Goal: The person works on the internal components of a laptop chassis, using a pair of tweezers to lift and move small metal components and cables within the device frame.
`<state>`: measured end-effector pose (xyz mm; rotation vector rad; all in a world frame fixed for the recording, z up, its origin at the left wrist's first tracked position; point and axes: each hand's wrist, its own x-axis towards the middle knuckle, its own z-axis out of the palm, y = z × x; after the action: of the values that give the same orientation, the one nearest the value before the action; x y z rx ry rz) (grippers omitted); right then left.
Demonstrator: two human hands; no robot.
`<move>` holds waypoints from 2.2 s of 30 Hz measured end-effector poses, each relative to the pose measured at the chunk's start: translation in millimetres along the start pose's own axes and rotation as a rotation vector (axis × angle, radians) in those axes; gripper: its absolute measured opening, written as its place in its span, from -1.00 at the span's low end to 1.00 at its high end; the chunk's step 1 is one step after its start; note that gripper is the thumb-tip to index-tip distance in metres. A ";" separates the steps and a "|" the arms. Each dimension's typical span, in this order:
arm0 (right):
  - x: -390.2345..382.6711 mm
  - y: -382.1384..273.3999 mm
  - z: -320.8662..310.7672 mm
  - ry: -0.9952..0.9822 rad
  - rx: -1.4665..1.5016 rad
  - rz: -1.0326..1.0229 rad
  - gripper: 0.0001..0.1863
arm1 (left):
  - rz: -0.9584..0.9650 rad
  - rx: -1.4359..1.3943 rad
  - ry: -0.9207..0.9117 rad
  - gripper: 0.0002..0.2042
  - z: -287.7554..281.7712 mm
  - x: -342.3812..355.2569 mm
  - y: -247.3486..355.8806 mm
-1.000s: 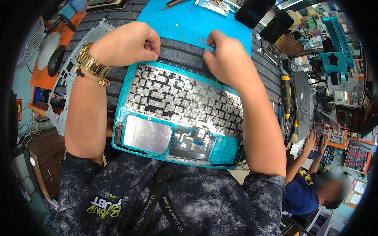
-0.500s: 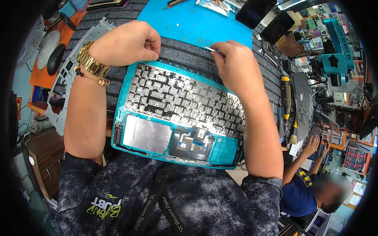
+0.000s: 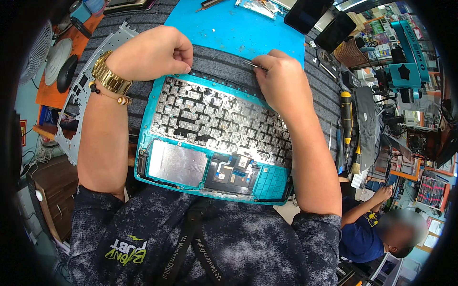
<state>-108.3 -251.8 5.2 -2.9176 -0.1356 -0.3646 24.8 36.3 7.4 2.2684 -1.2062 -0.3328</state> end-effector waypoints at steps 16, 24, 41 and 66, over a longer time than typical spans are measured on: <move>12.2 8.7 -1.7 0.082 0.003 -0.034 -0.84 | 0.001 0.001 -0.011 -0.87 -2.4 -0.2 2.0; 13.1 2.3 -7.1 -0.021 -0.198 0.003 -0.77 | -0.003 -0.003 -0.016 -0.87 -2.4 0.0 2.4; 6.9 -2.5 -14.4 -0.060 -0.050 -0.010 -0.84 | -0.035 0.005 -0.023 -0.85 -3.5 -0.5 4.8; 7.3 -8.3 -1.4 -0.062 0.034 0.063 -0.84 | -0.017 0.011 -0.014 -0.87 -2.6 0.3 5.0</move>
<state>-102.6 -243.4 9.9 -2.8928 -0.0578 -0.2600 22.7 34.7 12.3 2.2909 -1.1989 -0.3491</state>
